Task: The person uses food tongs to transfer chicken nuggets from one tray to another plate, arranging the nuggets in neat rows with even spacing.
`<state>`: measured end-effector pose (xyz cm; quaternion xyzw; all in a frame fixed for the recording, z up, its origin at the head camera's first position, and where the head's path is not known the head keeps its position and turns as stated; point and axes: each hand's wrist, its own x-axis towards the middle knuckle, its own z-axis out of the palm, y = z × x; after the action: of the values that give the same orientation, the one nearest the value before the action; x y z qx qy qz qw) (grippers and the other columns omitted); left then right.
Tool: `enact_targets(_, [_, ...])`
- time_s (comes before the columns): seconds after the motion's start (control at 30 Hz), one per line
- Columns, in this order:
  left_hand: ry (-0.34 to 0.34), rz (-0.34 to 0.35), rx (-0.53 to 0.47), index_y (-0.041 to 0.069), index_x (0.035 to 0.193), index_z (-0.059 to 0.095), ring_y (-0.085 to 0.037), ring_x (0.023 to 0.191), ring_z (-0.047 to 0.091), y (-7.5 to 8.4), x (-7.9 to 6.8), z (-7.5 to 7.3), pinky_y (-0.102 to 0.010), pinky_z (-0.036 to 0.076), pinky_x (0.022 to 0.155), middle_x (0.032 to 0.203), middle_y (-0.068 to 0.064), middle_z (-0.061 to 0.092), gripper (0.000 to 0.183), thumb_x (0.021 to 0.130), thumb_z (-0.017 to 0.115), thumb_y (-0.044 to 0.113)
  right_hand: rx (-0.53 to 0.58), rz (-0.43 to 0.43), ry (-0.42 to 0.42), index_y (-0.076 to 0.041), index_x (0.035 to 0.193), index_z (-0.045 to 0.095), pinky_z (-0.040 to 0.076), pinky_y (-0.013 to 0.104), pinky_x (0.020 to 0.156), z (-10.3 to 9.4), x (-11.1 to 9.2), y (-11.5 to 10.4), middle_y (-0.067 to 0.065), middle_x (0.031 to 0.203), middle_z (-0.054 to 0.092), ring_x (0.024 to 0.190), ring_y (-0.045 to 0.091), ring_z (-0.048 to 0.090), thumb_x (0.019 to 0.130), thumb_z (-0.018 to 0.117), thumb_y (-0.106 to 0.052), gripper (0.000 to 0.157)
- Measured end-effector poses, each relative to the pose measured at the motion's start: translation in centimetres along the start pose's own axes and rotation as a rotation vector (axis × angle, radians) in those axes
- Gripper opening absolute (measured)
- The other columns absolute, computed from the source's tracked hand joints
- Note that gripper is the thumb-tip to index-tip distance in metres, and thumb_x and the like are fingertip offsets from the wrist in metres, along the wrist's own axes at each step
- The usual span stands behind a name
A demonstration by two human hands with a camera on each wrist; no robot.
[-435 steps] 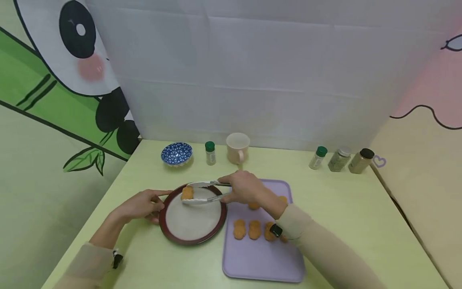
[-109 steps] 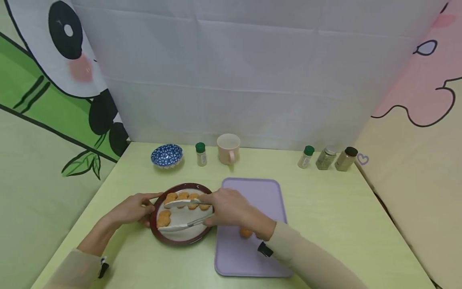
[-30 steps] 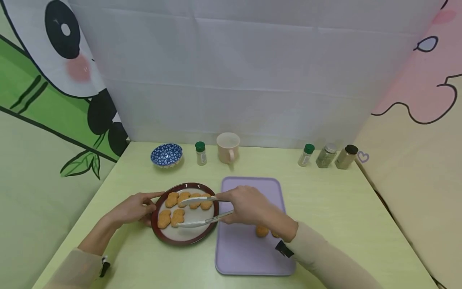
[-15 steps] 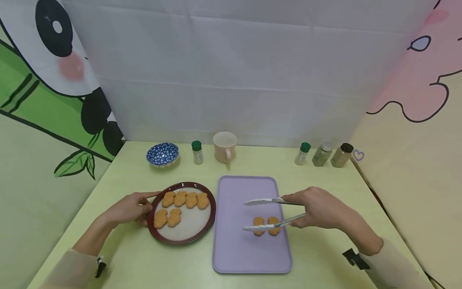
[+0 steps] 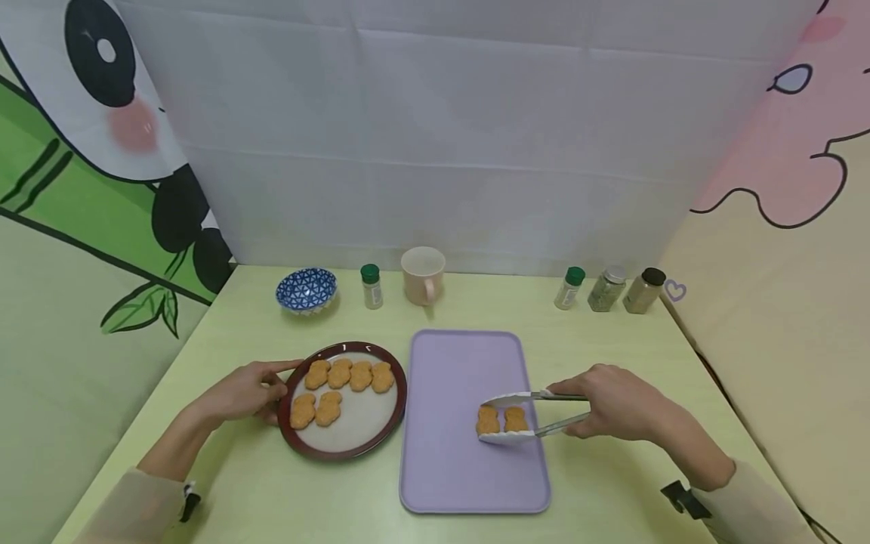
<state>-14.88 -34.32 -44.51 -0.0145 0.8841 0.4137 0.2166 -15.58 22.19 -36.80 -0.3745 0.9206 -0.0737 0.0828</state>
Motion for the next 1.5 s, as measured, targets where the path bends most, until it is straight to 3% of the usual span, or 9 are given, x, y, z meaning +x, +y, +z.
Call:
enact_targets(0.37, [-0.001, 0.012, 0.020, 0.014, 0.145, 0.040, -0.023, 0.066, 0.061, 0.2, 0.2, 0.0, -0.036, 0.049, 0.057, 0.096, -0.014, 0.059, 0.054, 0.093, 0.049, 0.005, 0.041, -0.048, 0.078, -0.019, 0.117, 0.069, 0.039, 0.023, 0.055, -0.9, 1.2, -1.4, -0.012, 0.095, 0.068, 0.059, 0.000, 0.044, 0.073, 0.076, -0.036, 0.047])
enact_targets(0.63, [0.007, 0.009, 0.012, 0.013, 0.145, 0.040, -0.023, 0.065, 0.061, 0.2, 0.0, -0.1, -0.037, 0.049, 0.057, 0.097, -0.014, 0.059, 0.053, 0.093, 0.050, 0.005, -0.001, -0.152, 0.134, -0.019, 0.117, 0.069, 0.047, 0.025, 0.061, -1.8, 7.4, -6.7, -0.008, 0.095, 0.069, 0.068, 0.001, 0.055, 0.073, 0.077, -0.042, 0.051])
enact_targets(0.8, [0.004, 0.003, 0.000, 0.014, 0.145, 0.040, -0.024, 0.064, 0.061, 0.0, 0.0, -0.1, -0.036, 0.049, 0.057, 0.099, -0.015, 0.059, 0.053, 0.093, 0.050, 0.006, -0.018, -0.169, 0.099, -0.022, 0.119, 0.068, 0.045, 0.025, 0.060, -0.8, 11.2, -9.9, -0.010, 0.097, 0.069, 0.069, 0.002, 0.056, 0.073, 0.076, -0.046, 0.052])
enact_targets(0.97, [0.001, 0.007, 0.004, 0.015, 0.144, 0.041, -0.023, 0.064, 0.061, 0.0, 0.1, -0.1, -0.036, 0.048, 0.056, 0.098, -0.014, 0.059, 0.053, 0.093, 0.050, 0.006, -0.003, -0.147, 0.057, -0.024, 0.121, 0.066, 0.043, 0.024, 0.057, 0.6, 13.4, -11.5, -0.013, 0.093, 0.068, 0.065, 0.004, 0.051, 0.074, 0.075, -0.046, 0.053])
enact_targets(1.17, [0.002, 0.018, -0.006, 0.015, 0.144, 0.041, -0.024, 0.063, 0.062, -0.1, 0.2, 0.0, -0.036, 0.049, 0.056, 0.097, -0.014, 0.059, 0.053, 0.093, 0.050, 0.006, -0.001, -0.143, 0.042, -0.025, 0.122, 0.066, 0.046, 0.025, 0.062, 1.8, 14.4, -12.0, -0.013, 0.096, 0.068, 0.070, 0.004, 0.054, 0.074, 0.075, -0.046, 0.053])
enact_targets(1.4, [0.004, 0.019, 0.003, 0.016, 0.144, 0.041, -0.024, 0.064, 0.061, -0.3, 0.2, -0.1, -0.035, 0.048, 0.055, 0.096, -0.013, 0.060, 0.053, 0.093, 0.050, 0.006, 0.009, -0.131, 0.035, -0.025, 0.122, 0.065, 0.042, 0.023, 0.055, 2.4, 14.5, -12.2, -0.014, 0.082, 0.066, 0.062, 0.006, 0.048, 0.074, 0.076, -0.045, 0.054])
enact_targets(1.5, [0.008, 0.016, 0.003, 0.015, 0.144, 0.042, -0.024, 0.064, 0.061, -0.4, 0.2, 0.0, -0.035, 0.047, 0.055, 0.096, -0.014, 0.059, 0.053, 0.093, 0.050, 0.006, 0.020, -0.131, 0.045, -0.026, 0.122, 0.065, 0.043, 0.023, 0.058, 2.3, 14.4, -12.2, -0.014, 0.091, 0.068, 0.068, 0.004, 0.052, 0.073, 0.076, -0.045, 0.055])
